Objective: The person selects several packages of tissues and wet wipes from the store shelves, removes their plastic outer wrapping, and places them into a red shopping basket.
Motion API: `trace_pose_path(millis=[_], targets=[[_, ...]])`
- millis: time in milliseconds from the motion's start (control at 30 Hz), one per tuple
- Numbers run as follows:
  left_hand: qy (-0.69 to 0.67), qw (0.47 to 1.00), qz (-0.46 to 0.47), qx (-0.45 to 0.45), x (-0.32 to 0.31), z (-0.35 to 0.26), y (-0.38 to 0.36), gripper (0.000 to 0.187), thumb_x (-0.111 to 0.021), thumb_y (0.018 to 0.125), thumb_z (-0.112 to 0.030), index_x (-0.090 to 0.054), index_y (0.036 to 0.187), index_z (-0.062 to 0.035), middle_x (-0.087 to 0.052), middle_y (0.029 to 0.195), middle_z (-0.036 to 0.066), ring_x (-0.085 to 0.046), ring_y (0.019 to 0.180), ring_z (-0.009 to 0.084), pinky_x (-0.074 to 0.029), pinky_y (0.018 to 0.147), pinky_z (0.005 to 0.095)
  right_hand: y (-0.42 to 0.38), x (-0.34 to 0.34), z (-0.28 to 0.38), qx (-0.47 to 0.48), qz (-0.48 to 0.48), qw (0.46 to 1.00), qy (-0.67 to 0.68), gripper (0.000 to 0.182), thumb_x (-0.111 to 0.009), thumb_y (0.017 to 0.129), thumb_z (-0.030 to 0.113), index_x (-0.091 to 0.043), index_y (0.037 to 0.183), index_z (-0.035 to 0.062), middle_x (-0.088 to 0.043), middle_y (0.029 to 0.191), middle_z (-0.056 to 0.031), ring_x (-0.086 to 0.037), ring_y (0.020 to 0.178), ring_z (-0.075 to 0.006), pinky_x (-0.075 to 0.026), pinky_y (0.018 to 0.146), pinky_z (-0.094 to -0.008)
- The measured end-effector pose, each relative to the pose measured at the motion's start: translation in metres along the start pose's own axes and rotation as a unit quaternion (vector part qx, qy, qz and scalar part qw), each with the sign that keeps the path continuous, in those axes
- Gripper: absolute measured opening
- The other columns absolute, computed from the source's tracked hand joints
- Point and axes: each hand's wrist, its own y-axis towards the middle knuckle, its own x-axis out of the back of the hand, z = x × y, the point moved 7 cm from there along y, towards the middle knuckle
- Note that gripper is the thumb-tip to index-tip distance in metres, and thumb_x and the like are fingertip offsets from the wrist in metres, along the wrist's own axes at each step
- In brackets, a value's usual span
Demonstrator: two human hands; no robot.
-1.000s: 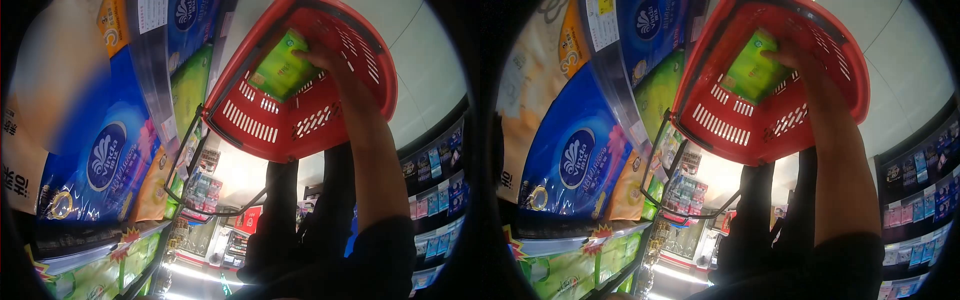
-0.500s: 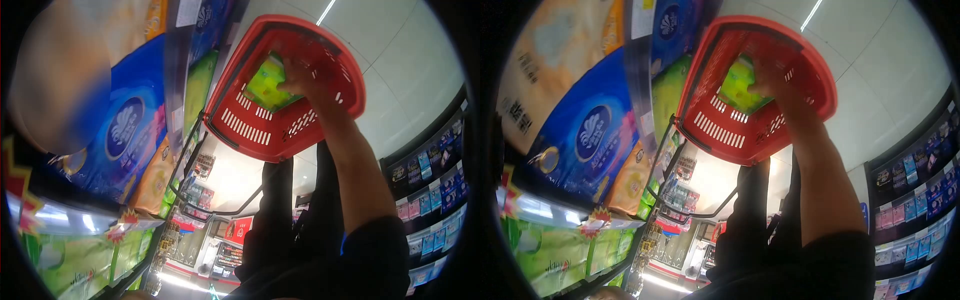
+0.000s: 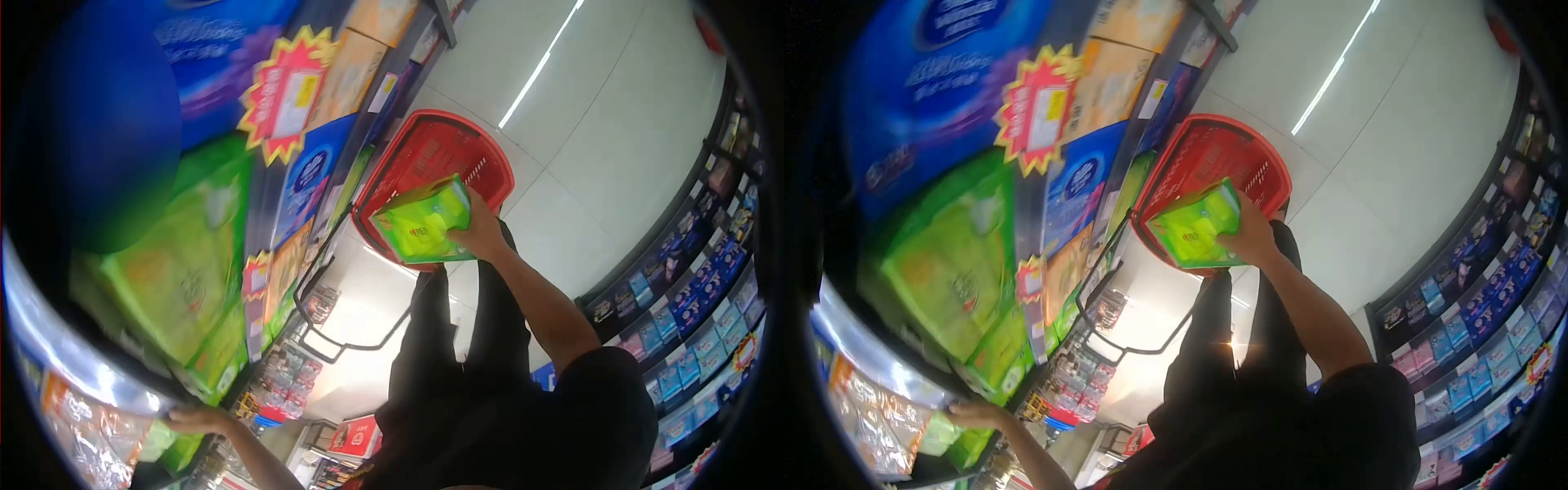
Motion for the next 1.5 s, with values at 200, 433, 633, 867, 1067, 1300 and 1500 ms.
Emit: trace_pose_path(millis=[200, 433, 633, 867, 1067, 1300, 1500], targets=[[-0.008, 0.997, -0.028, -0.071, 0.018, -0.028, 0.0, 0.046, -0.053, 0.098, -0.023, -0.047, 0.128, 0.0114, -0.051, 0.124, 0.027, -0.051, 0.112, 0.0375, -0.039, 0.1, 0.0458, -0.097, 0.027, 0.061, -0.087, 0.116, 0.949, 0.281, 0.082, -0.07, 0.074, 0.009, -0.03, 0.145, 0.0012, -0.051, 0.133, -0.0161, -0.051, 0.123, -0.027, -0.041, 0.102, -0.036], [-0.145, 0.986, 0.007, -0.086, 0.044, -0.024, 0.012, 0.051, -0.062, 0.089, -0.016, -0.047, 0.132, 0.0074, -0.05, 0.13, 0.025, -0.046, 0.118, 0.0397, -0.035, 0.102, 0.0487, -0.207, -0.009, 0.134, -0.145, 0.22, 0.866, 0.425, 0.075, -0.066, 0.078, 0.022, -0.035, 0.143, 0.0013, -0.053, 0.132, -0.0159, -0.055, 0.118, -0.0285, -0.048, 0.099, -0.0399], [-0.366, 0.923, 0.107, -0.049, 0.078, 0.048, -0.018, 0.053, -0.068, 0.083, -0.019, -0.053, 0.132, -0.0041, -0.049, 0.136, 0.022, -0.045, 0.125, 0.0398, -0.036, 0.104, 0.048, -0.283, -0.098, 0.172, -0.128, 0.224, 0.871, 0.418, 0.073, -0.066, 0.078, 0.028, -0.039, 0.14, 0.0019, -0.054, 0.129, -0.0165, -0.059, 0.112, -0.0322, -0.056, 0.087, -0.0455], [-0.566, 0.708, 0.385, 0.176, 0.121, 0.157, -0.127, 0.049, -0.066, 0.088, -0.018, -0.049, 0.132, -0.0034, -0.053, 0.129, 0.018, -0.057, 0.112, 0.024, -0.05, 0.083, 0.0355, -0.36, -0.216, 0.234, -0.075, 0.229, 0.899, 0.365, 0.067, -0.065, 0.076, 0.03, -0.048, 0.132, -0.0001, -0.059, 0.124, -0.0161, -0.061, 0.107, -0.032, -0.056, 0.085, -0.0429], [-0.586, 0.613, 0.335, 0.412, 0.102, 0.265, -0.202, 0.031, -0.062, 0.092, -0.02, -0.06, 0.113, 0.0026, -0.061, 0.103, 0.01, -0.057, 0.07, 0.011, -0.047, 0.067, 0.0257, -0.37, -0.285, 0.258, -0.067, 0.311, 0.894, 0.317, 0.064, -0.065, 0.076, 0.029, -0.049, 0.132, 0.0011, -0.059, 0.124, -0.0154, -0.06, 0.108, -0.0315, -0.051, 0.092, -0.0421], [-0.623, 0.598, 0.28, 0.419, 0.15, 0.307, -0.179, 0.021, -0.054, 0.096, -0.013, -0.064, 0.1, 0.0041, -0.058, 0.096, 0.005, -0.054, 0.085, 0.0084, -0.042, 0.076, 0.0243, -0.37, -0.329, 0.284, -0.043, 0.345, 0.88, 0.323, 0.065, -0.063, 0.076, 0.028, -0.048, 0.133, 0.0023, -0.058, 0.125, -0.0158, -0.06, 0.109, -0.0326, -0.051, 0.093, -0.0432], [-0.661, 0.621, 0.103, 0.408, 0.194, 0.32, -0.125, 0.027, -0.053, 0.098, -0.017, -0.058, 0.079, 0.0019, -0.062, 0.104, 0.006, -0.055, 0.09, 0.013, -0.042, 0.084, 0.0283, -0.404, -0.372, 0.302, -0.112, 0.476, 0.822, 0.292, 0.071, -0.063, 0.076, 0.022, -0.039, 0.141, 0.0072, -0.048, 0.137, -0.0152, -0.049, 0.123, -0.0377, -0.044, 0.098, -0.0559]])
